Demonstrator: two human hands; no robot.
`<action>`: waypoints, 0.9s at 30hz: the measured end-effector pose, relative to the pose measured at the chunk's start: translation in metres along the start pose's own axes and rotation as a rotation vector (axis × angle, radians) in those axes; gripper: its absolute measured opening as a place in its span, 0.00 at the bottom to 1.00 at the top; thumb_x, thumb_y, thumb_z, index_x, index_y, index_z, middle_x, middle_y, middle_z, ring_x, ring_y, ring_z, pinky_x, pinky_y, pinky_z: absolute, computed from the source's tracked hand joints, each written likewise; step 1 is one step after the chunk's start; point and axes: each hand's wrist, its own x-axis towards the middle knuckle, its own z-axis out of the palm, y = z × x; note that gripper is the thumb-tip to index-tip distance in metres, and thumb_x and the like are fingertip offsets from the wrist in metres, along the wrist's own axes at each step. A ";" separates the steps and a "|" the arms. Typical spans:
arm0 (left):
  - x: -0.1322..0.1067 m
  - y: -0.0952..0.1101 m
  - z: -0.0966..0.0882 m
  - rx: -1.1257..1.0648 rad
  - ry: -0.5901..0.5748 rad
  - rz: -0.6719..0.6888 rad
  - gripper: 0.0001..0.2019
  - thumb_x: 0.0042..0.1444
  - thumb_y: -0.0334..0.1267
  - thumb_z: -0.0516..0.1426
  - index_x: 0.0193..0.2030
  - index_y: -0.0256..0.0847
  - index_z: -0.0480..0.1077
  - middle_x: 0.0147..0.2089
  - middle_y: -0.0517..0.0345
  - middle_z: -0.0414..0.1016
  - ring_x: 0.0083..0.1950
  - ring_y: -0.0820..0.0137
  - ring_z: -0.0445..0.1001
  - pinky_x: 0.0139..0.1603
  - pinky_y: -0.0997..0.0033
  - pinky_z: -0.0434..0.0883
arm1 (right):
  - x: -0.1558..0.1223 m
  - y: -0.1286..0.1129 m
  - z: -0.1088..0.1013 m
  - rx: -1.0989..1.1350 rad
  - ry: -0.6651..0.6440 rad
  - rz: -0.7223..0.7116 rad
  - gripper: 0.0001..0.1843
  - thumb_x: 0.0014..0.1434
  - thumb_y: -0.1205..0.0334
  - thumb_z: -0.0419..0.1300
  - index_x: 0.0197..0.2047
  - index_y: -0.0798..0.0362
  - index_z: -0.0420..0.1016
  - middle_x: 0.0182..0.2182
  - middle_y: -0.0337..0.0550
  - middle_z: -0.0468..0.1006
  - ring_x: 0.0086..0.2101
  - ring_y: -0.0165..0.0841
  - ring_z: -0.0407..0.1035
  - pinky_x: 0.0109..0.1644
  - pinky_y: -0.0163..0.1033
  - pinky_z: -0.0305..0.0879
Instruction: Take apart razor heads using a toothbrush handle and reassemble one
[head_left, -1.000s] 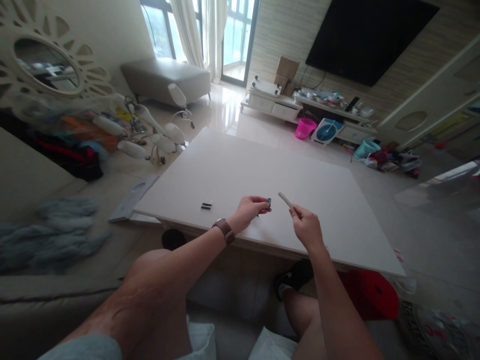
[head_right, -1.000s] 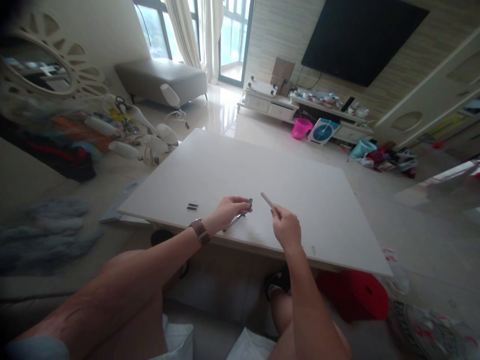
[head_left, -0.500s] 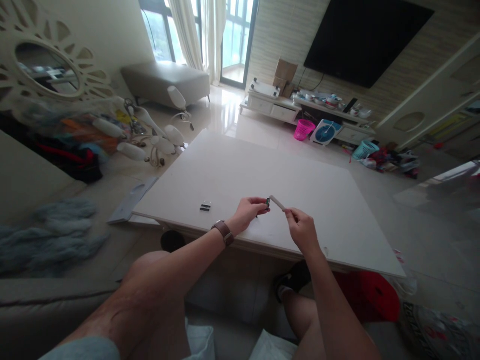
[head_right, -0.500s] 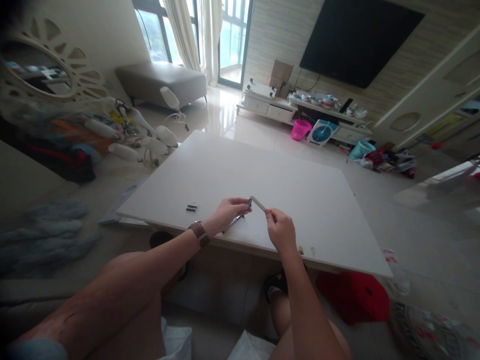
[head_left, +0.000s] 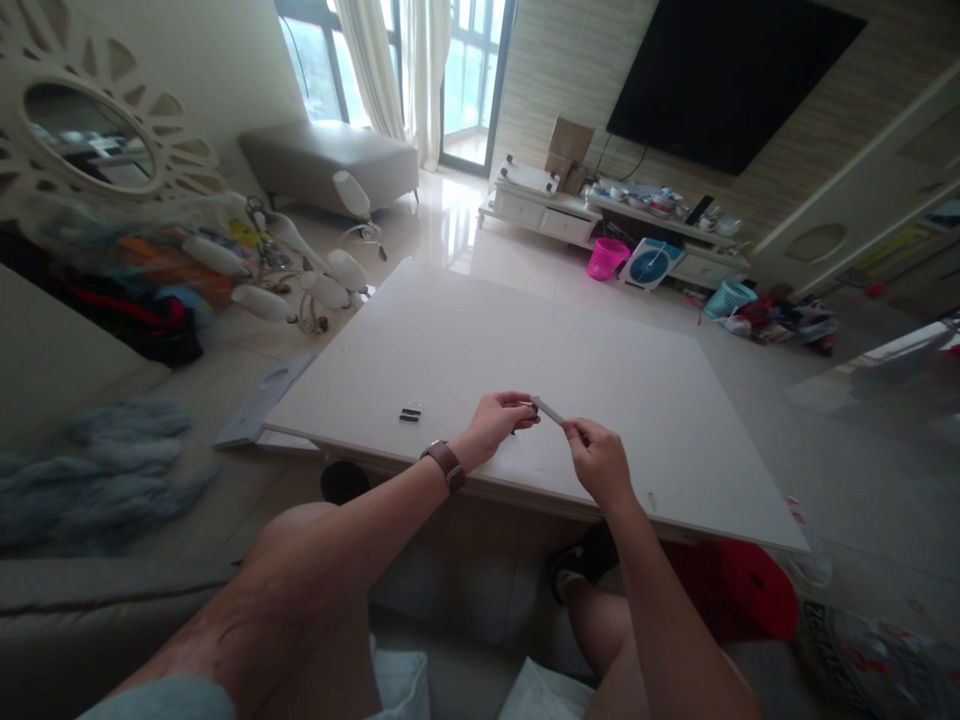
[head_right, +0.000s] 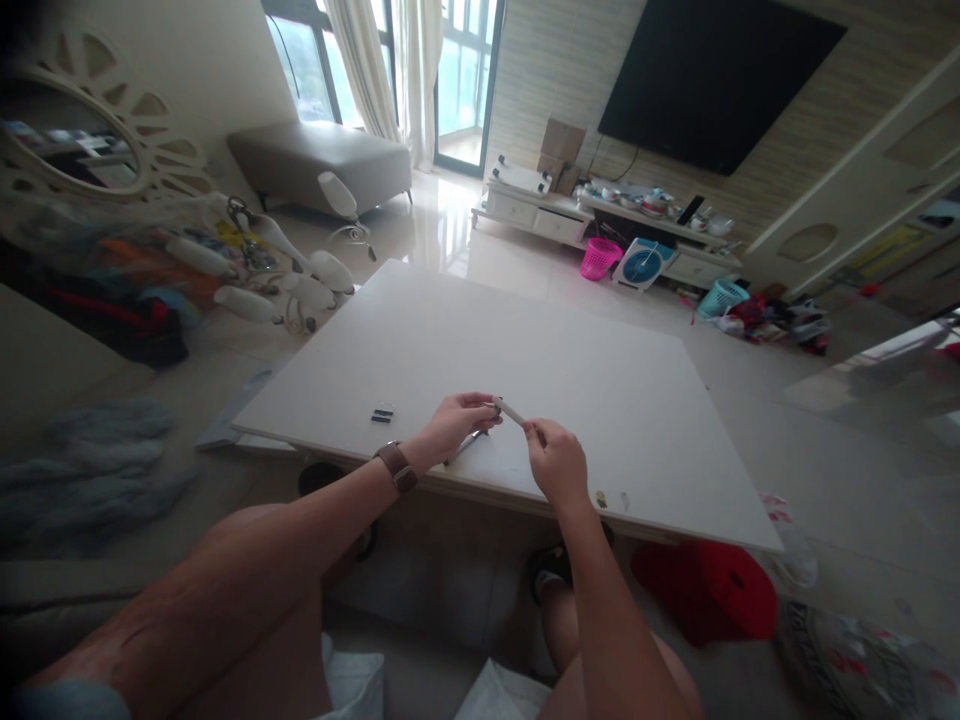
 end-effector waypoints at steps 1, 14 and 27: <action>0.000 0.000 0.000 0.005 -0.001 -0.002 0.08 0.51 0.22 0.62 0.39 0.30 0.75 0.32 0.49 0.80 0.31 0.71 0.80 0.38 0.73 0.74 | 0.000 0.001 0.001 -0.015 0.016 0.019 0.20 0.68 0.50 0.51 0.40 0.52 0.80 0.34 0.45 0.80 0.31 0.34 0.68 0.35 0.37 0.56; 0.000 -0.001 0.000 0.002 0.010 -0.009 0.07 0.51 0.22 0.63 0.37 0.31 0.74 0.32 0.49 0.80 0.32 0.70 0.80 0.39 0.70 0.74 | 0.000 -0.003 0.001 0.004 0.024 0.036 0.20 0.67 0.50 0.51 0.37 0.52 0.79 0.29 0.43 0.78 0.27 0.31 0.65 0.33 0.36 0.53; -0.001 0.002 0.001 -0.018 0.064 0.004 0.06 0.53 0.21 0.60 0.36 0.31 0.74 0.33 0.51 0.79 0.31 0.71 0.80 0.38 0.72 0.73 | -0.001 -0.002 0.001 0.008 -0.039 0.033 0.19 0.67 0.50 0.52 0.35 0.51 0.78 0.27 0.40 0.76 0.28 0.31 0.64 0.33 0.36 0.52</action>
